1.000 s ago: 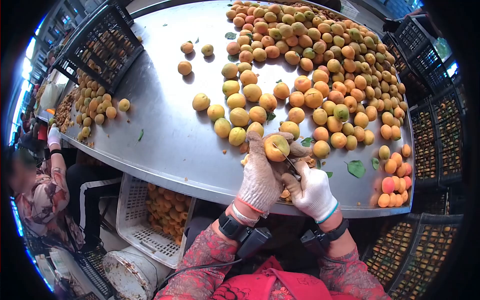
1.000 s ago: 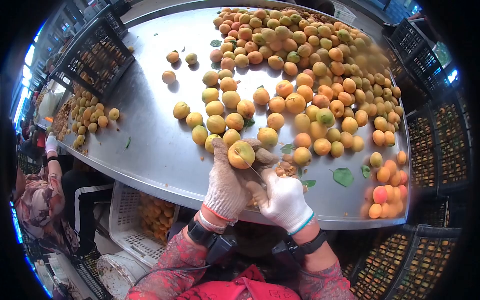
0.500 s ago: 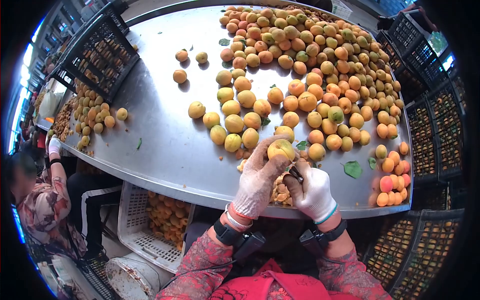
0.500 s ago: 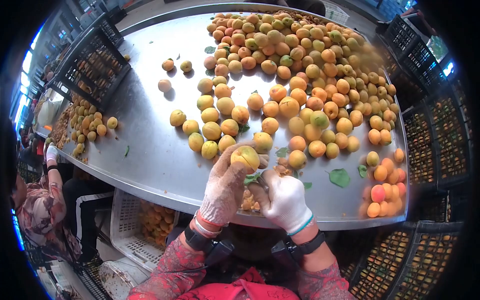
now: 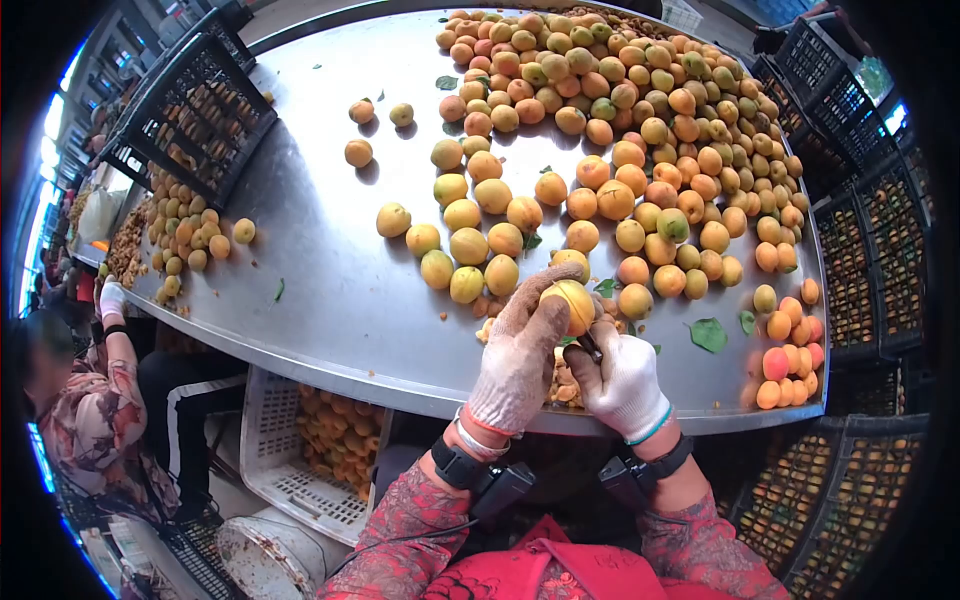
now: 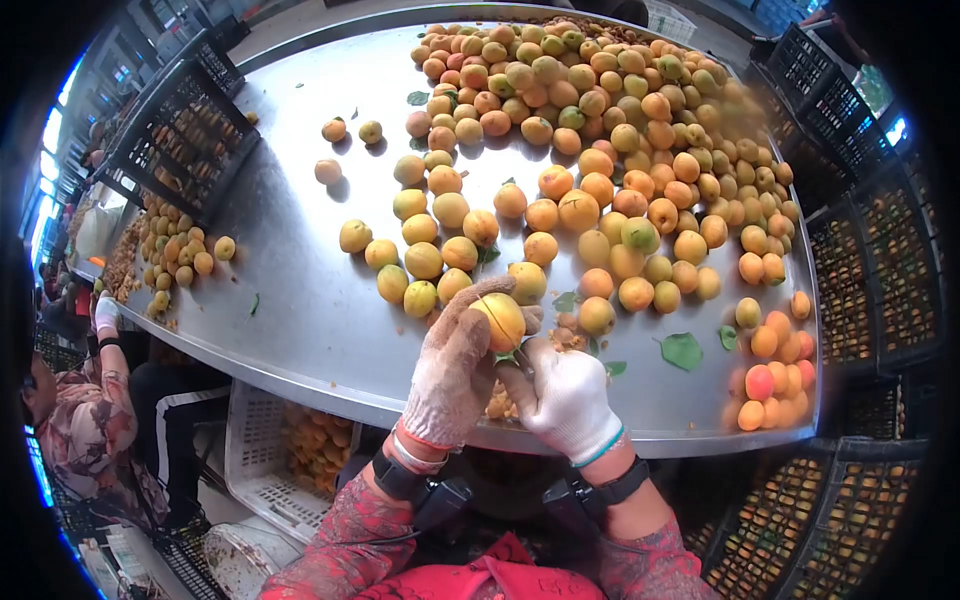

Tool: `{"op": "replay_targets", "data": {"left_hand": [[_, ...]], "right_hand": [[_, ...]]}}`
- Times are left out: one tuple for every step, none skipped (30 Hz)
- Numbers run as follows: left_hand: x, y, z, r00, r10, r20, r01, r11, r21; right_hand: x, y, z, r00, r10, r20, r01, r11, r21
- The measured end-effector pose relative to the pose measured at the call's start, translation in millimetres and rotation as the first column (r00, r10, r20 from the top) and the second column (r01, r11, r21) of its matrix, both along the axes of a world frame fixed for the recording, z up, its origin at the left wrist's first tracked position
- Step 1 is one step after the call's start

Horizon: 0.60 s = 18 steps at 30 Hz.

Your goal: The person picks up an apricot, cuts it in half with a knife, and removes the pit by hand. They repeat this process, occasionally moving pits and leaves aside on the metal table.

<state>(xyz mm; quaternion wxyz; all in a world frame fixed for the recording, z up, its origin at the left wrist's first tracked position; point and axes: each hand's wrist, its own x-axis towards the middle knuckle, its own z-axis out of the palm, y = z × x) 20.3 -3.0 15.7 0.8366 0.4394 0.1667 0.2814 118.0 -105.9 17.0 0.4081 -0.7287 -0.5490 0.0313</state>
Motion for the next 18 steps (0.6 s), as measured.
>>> {"op": "replay_targets", "data": {"left_hand": [[0, 0, -6, 0.994, -0.061, 0.094, 0.086, 0.952, -0.292], [-1, -1, -9, 0.976, -0.089, 0.198, 0.186, 0.814, -0.550], [0, -3, -7, 0.977, -0.088, 0.194, 0.183, 0.813, -0.553], [1, -5, -3, 0.971, -0.035, 0.236, 0.177, 0.769, -0.614], [3, -6, 0, 0.961, 0.023, 0.275, 0.175, 0.721, -0.670], [2, -4, -5, 0.935, -0.011, 0.355, 0.250, 0.732, -0.634], [3, -5, -5, 0.934, -0.013, 0.356, 0.251, 0.732, -0.633], [4, -4, -4, 0.962, -0.016, 0.273, 0.184, 0.774, -0.606], [4, -3, -4, 0.982, -0.011, 0.187, 0.118, 0.813, -0.571], [4, -2, -3, 0.982, -0.012, 0.189, 0.119, 0.814, -0.569], [3, 1, -3, 0.997, 0.006, 0.078, 0.018, 0.955, -0.297], [3, 3, -3, 0.998, 0.058, -0.023, -0.057, 0.998, 0.013], [3, 2, -1, 0.998, 0.057, -0.023, -0.056, 0.998, 0.014], [2, 1, 3, 0.998, 0.057, -0.016, -0.058, 0.998, -0.031], [1, -1, 4, 0.998, 0.058, -0.011, -0.058, 0.995, -0.077], [2, -4, 3, 0.998, 0.057, -0.011, -0.058, 0.995, -0.078], [5, -9, 0, 0.994, 0.015, 0.106, 0.024, 0.935, -0.355], [7, -12, -2, 0.974, 0.007, 0.229, 0.133, 0.795, -0.592]], "right_hand": [[1, 0, -4, 1.000, 0.000, -0.001, 0.000, 1.000, -0.001], [2, -1, -11, 0.996, 0.001, 0.089, 0.003, 0.999, -0.042], [3, -2, -17, 0.984, 0.006, 0.176, 0.009, 0.996, -0.084], [3, -2, -19, 0.990, -0.001, 0.143, 0.014, 0.996, -0.087], [3, -1, -18, 0.990, -0.001, 0.142, 0.014, 0.996, -0.088], [2, 0, -14, 0.994, 0.004, 0.113, 0.001, 0.999, -0.047], [2, 1, -11, 0.996, 0.010, 0.086, -0.010, 1.000, -0.003], [3, 1, -10, 0.996, 0.008, 0.087, -0.008, 1.000, 0.000], [2, -1, -9, 0.999, -0.007, 0.036, 0.009, 0.999, -0.044], [2, -1, -8, 1.000, -0.023, -0.015, 0.021, 0.996, -0.089], [2, -1, -7, 1.000, -0.023, -0.014, 0.022, 0.996, -0.087], [2, -1, -6, 1.000, -0.009, -0.024, 0.007, 0.997, -0.080], [2, -1, -6, 0.999, 0.005, -0.033, -0.007, 0.997, -0.073], [1, -1, -6, 0.999, 0.004, -0.032, -0.006, 0.997, -0.074], [0, -1, -6, 1.000, -0.004, -0.027, 0.002, 0.998, -0.069], [-1, -1, -7, 1.000, -0.012, -0.021, 0.011, 0.998, -0.063], [-2, -1, -8, 1.000, -0.014, -0.022, 0.012, 0.998, -0.062], [-3, -1, -8, 0.999, -0.026, 0.044, 0.030, 0.996, -0.079]]}}
